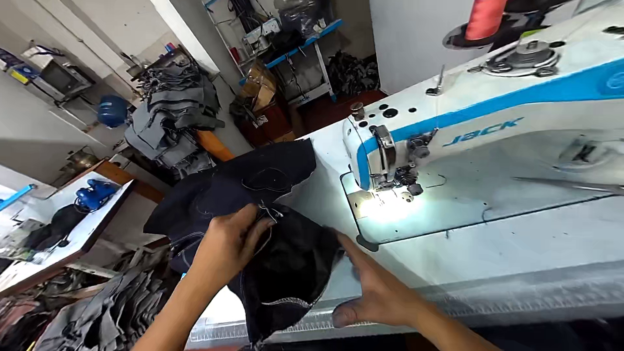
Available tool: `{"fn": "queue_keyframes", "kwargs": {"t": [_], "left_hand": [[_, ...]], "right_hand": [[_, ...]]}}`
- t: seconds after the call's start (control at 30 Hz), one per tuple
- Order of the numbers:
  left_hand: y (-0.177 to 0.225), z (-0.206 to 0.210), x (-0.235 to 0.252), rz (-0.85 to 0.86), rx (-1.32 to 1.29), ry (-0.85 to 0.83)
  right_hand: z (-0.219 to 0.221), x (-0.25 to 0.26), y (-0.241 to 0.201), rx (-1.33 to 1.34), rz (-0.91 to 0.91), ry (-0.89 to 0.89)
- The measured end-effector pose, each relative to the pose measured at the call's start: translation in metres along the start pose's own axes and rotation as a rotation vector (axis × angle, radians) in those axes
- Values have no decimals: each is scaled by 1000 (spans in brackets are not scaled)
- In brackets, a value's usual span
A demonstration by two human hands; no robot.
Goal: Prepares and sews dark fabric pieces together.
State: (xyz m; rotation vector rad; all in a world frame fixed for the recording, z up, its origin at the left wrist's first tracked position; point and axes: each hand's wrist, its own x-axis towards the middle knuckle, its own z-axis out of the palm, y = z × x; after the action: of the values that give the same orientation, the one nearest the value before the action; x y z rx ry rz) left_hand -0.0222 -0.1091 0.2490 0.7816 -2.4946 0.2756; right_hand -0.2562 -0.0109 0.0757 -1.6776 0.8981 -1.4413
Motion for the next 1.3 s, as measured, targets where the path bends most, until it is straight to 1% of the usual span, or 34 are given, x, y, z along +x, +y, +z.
{"fn": "queue_keyframes", "kwargs": {"t": [0.1, 0.13, 0.17, 0.2, 0.23, 0.27, 0.3, 0.33, 0.37, 0.4, 0.43, 0.47, 0.5, 0.53, 0.57, 0.6, 0.63, 0.67, 0.7, 0.77, 0.8, 0.83, 0.87, 0.9, 0.93, 0.97, 1.0, 1.03, 1.07, 1.1, 1.17, 1.23, 1.3], "left_hand": [[0, 2, 4, -23, -4, 43], [-1, 4, 3, -38, -10, 52], [-1, 6, 0, -53, -20, 55], [1, 11, -3, -65, -31, 46], [6, 18, -8, -72, -36, 30], [12, 27, -12, -73, -35, 4], [19, 37, -16, -71, -31, -33], [25, 47, -18, -57, -23, -65], [29, 55, -19, -34, -9, -81], [32, 61, -18, -11, -1, -87], [33, 63, -15, 10, -1, -90], [35, 62, -10, 27, 4, -93], [36, 59, -5, 47, 21, -100], [38, 55, -1, 73, 61, -106], [38, 51, 3, 101, 107, -110], [36, 48, 6, 126, 153, -114], [33, 48, 6, 133, 182, -117], [30, 48, 4, 125, 186, -119], [27, 47, -1, 105, 173, -125], [24, 44, -7, 73, 127, -106], [24, 43, -6, 68, 105, -87], [26, 44, -7, 64, 81, -71], [31, 47, -9, 59, 50, -55], [39, 54, -14, 53, 8, -39], [50, 66, -20, 49, -43, -31], [62, 82, -29, 51, -96, -44], [75, 102, -40, 65, -141, -93], [86, 122, -50, 98, -171, -171], [92, 137, -55, 130, -190, -245], [92, 144, -54, 129, -229, -281], [77, 139, -45, 106, -335, -349], [67, 137, -44, 111, -353, -349], [69, 149, -57, 140, -343, -286]], "right_hand": [[-11, 11, -18, 250, -14, -137], [-17, 12, -25, 336, 4, -151], [-24, 10, -30, 350, 89, -127], [-35, 8, -36, 192, 233, -101], [-45, 11, -44, -120, 434, -127], [-50, 17, -57, -440, 658, -220], [-46, 18, -70, -705, 789, -245], [-34, 11, -82, -926, 748, -134], [-17, 0, -86, -1113, 490, 88], [0, -3, -88, -1193, 210, 239], [18, 0, -88, -1125, -27, 263], [36, 10, -78, -943, -197, 185], [52, 23, -57, -784, -289, 69], [64, 38, -28, -721, -316, -48], [67, 51, -5, -694, -233, -227], [64, 65, 5, -675, -40, -471], [61, 79, 8, -679, 84, -631], [60, 87, 9, -685, 143, -729], [61, 86, 8, -678, 155, -790], [49, 72, -6, -612, 83, -835], [35, 60, -17, -572, 4, -805], [17, 42, -27, -526, -85, -734], [-1, 20, -31, -492, -162, -605], [-17, -4, -29, -528, -218, -435], [-31, -25, -24, -653, -212, -274], [-40, -42, -17, -818, -159, -147], [-44, -54, -8, -960, -77, -70], [-46, -63, -2, -1057, -2, -19], [-46, -69, 1, -1116, 40, 30], [-46, -75, 1, -1127, 50, 84], [-41, -88, -4, -1068, 5, 217], [-35, -103, -9, -1010, -41, 272], [-29, -113, -10, -999, -40, 275]]}}
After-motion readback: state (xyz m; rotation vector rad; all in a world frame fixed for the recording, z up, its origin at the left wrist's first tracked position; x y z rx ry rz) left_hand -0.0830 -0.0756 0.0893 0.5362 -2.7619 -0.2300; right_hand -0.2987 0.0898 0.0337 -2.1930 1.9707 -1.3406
